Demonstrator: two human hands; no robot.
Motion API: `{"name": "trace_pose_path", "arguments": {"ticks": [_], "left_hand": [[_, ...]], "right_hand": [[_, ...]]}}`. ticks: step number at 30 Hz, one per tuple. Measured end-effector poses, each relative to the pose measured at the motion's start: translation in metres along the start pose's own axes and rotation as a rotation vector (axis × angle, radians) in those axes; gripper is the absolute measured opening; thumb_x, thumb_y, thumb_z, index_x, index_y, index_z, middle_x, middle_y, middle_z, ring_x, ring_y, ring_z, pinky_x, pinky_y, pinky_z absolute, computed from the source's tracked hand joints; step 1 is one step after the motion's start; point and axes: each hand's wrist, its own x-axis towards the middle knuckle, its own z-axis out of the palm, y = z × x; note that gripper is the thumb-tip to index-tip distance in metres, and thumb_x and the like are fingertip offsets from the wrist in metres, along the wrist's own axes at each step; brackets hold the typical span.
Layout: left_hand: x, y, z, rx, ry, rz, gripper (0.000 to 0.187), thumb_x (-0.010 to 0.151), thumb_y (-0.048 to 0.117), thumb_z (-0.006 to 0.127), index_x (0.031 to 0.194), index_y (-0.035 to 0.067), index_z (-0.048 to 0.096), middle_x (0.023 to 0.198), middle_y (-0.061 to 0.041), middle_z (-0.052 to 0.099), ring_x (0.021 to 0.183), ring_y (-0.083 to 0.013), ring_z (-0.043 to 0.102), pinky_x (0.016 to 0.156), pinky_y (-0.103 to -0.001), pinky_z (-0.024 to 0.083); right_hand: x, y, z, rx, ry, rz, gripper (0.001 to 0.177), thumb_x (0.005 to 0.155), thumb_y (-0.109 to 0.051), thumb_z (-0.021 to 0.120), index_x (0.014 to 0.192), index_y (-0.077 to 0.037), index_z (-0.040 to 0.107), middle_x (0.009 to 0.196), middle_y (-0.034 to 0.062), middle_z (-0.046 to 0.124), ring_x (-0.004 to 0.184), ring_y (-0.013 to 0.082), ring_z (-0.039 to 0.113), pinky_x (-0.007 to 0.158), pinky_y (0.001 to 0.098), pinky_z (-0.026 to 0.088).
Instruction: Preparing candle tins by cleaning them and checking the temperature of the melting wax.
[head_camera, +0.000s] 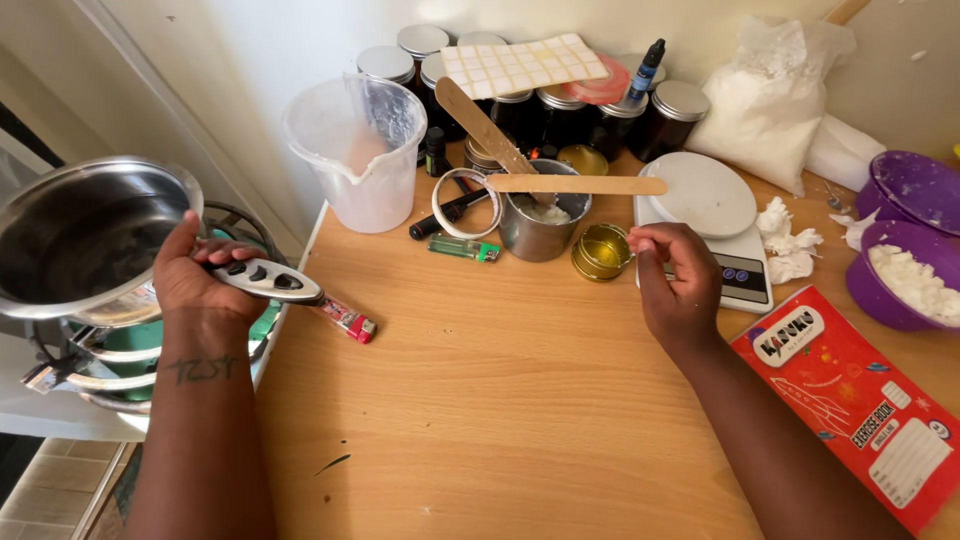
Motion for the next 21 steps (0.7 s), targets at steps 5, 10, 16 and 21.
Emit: {"name": "trace_pose_path", "arguments": {"ticks": [5,10,16,21], "left_hand": [[-0.003,-0.005,0.005,0.072,0.057,0.034,0.042,0.079,-0.005,0.067,0.065,0.018,0.035,0.052,0.009,0.033,0.042,-0.0057,0.031,0.047,-0.020,0.035],[-0.008,-0.010,0.009,0.087,0.078,0.043,0.032,0.072,-0.006,0.058,0.062,0.015,0.036,0.052,0.007,0.031,0.042,-0.0060,0.028,0.046,-0.020,0.033],[-0.030,-0.015,0.015,0.091,0.100,0.057,0.025,0.072,-0.004,0.056,0.065,0.013,0.040,0.052,0.006,0.029,0.043,-0.0061,0.028,0.046,-0.020,0.034],[-0.062,-0.024,0.028,0.099,0.032,0.030,0.039,0.075,-0.004,0.055,0.062,0.020,0.028,0.052,0.010,0.025,0.042,-0.0046,0.027,0.046,-0.020,0.030]], "right_hand": [[-0.002,0.002,0.003,0.025,-0.023,0.021,0.015,0.112,0.001,0.058,0.117,0.004,0.071,0.111,0.0175,0.073,0.098,0.0240,0.073,0.089,0.0325,0.059],[-0.002,0.005,0.003,0.007,-0.049,0.022,0.015,0.112,-0.001,0.059,0.116,0.003,0.073,0.108,0.0152,0.074,0.100,0.0225,0.072,0.087,0.0311,0.057],[-0.002,0.006,0.004,0.006,-0.057,0.025,0.016,0.111,-0.002,0.059,0.115,0.002,0.074,0.108,0.0155,0.075,0.101,0.0230,0.073,0.087,0.0314,0.058],[0.000,-0.003,0.004,-0.010,-0.062,0.016,0.016,0.110,-0.002,0.060,0.114,0.004,0.075,0.105,0.0152,0.076,0.099,0.0232,0.074,0.086,0.0318,0.060]]}}
